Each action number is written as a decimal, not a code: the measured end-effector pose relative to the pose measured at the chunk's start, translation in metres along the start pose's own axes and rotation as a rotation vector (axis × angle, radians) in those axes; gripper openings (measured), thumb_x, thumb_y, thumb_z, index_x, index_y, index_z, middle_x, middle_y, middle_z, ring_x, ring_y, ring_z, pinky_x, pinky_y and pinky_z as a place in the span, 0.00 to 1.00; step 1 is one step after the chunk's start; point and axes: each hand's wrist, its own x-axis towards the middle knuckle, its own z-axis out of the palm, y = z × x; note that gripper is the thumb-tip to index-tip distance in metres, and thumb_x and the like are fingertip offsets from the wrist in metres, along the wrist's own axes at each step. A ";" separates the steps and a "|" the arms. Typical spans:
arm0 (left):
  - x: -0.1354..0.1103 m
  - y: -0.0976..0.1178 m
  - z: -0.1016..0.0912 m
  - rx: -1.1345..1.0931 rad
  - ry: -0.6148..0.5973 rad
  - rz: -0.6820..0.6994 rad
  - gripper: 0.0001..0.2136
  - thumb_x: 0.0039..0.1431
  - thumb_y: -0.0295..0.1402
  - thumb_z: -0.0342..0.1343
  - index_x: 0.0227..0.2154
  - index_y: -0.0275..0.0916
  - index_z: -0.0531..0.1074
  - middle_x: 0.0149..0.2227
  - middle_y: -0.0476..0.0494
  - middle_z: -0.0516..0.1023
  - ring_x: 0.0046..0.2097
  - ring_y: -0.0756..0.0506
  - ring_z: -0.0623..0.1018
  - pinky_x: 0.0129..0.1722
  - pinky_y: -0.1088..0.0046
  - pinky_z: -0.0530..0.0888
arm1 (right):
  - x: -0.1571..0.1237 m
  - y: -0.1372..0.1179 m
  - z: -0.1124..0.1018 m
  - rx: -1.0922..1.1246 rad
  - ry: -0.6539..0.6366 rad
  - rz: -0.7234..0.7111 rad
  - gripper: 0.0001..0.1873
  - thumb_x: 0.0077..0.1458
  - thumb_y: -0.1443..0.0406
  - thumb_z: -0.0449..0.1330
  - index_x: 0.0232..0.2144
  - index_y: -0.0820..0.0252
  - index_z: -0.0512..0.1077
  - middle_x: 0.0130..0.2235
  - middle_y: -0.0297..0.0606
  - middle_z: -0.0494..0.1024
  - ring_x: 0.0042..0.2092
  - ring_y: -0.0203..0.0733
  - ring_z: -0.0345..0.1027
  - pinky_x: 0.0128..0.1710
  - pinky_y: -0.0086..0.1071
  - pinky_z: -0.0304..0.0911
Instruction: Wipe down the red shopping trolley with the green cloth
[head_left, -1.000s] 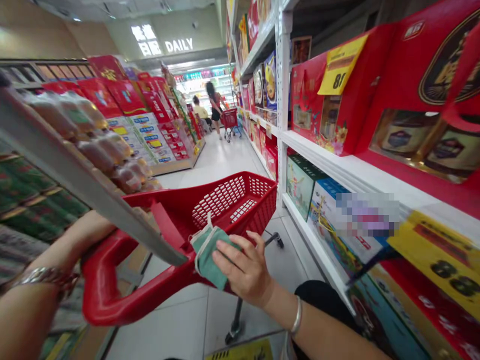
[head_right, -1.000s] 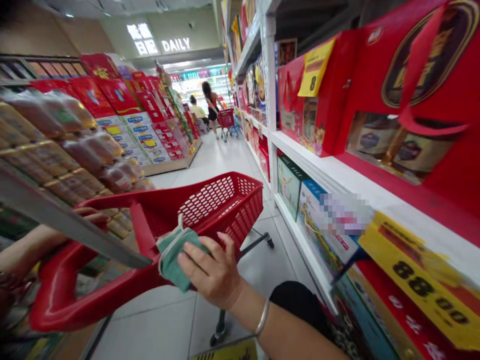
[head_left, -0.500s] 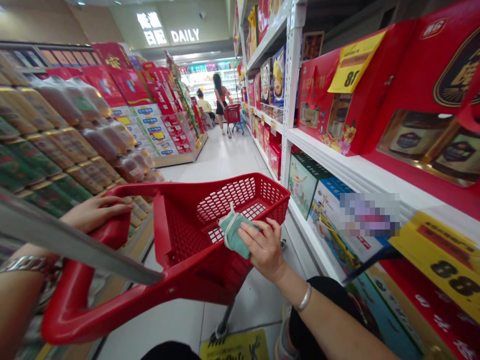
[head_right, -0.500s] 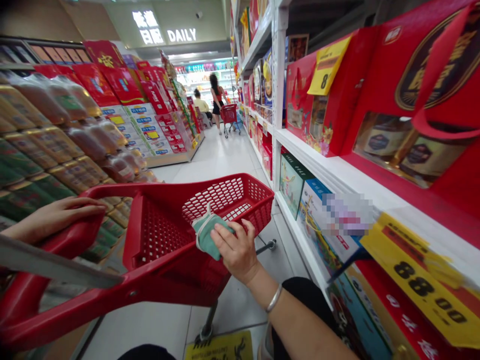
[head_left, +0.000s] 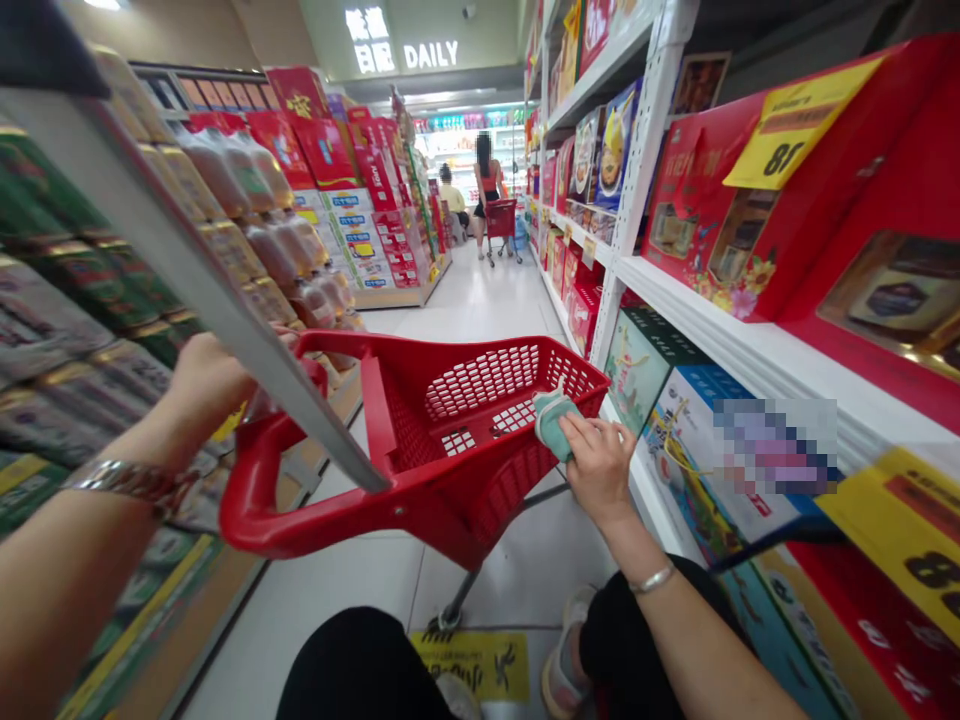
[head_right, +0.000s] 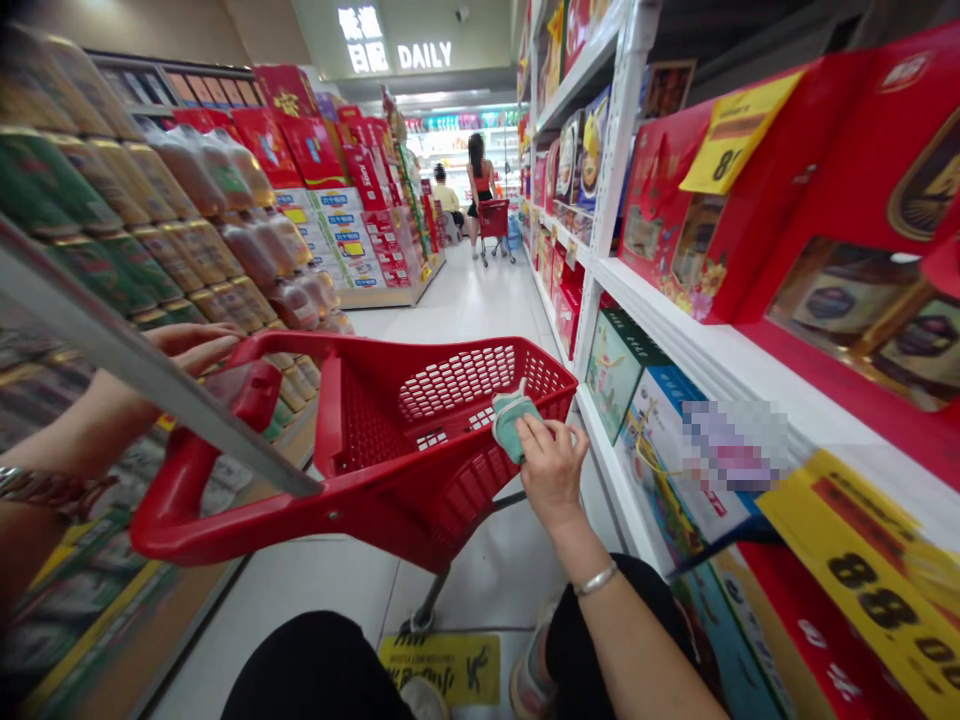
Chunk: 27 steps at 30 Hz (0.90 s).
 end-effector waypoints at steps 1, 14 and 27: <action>-0.012 0.006 -0.006 -0.044 -0.026 -0.011 0.28 0.40 0.50 0.56 0.38 0.33 0.78 0.38 0.42 0.82 0.41 0.44 0.77 0.41 0.71 0.76 | 0.001 0.000 0.000 -0.006 0.016 0.002 0.24 0.51 0.76 0.55 0.47 0.55 0.77 0.48 0.38 0.83 0.46 0.47 0.66 0.54 0.45 0.50; -0.143 0.052 0.003 0.563 -0.153 0.167 0.26 0.60 0.46 0.36 0.33 0.40 0.79 0.36 0.36 0.83 0.44 0.36 0.81 0.60 0.55 0.65 | 0.014 -0.115 -0.039 0.373 0.132 -0.180 0.27 0.57 0.75 0.54 0.56 0.55 0.73 0.50 0.40 0.81 0.52 0.46 0.66 0.59 0.46 0.51; -0.152 0.052 0.010 0.557 -0.171 0.124 0.26 0.62 0.46 0.40 0.37 0.36 0.81 0.38 0.28 0.82 0.46 0.31 0.80 0.42 0.58 0.72 | 0.019 -0.081 -0.025 0.170 -0.093 -0.051 0.24 0.52 0.76 0.55 0.48 0.57 0.77 0.49 0.41 0.82 0.47 0.47 0.63 0.50 0.43 0.49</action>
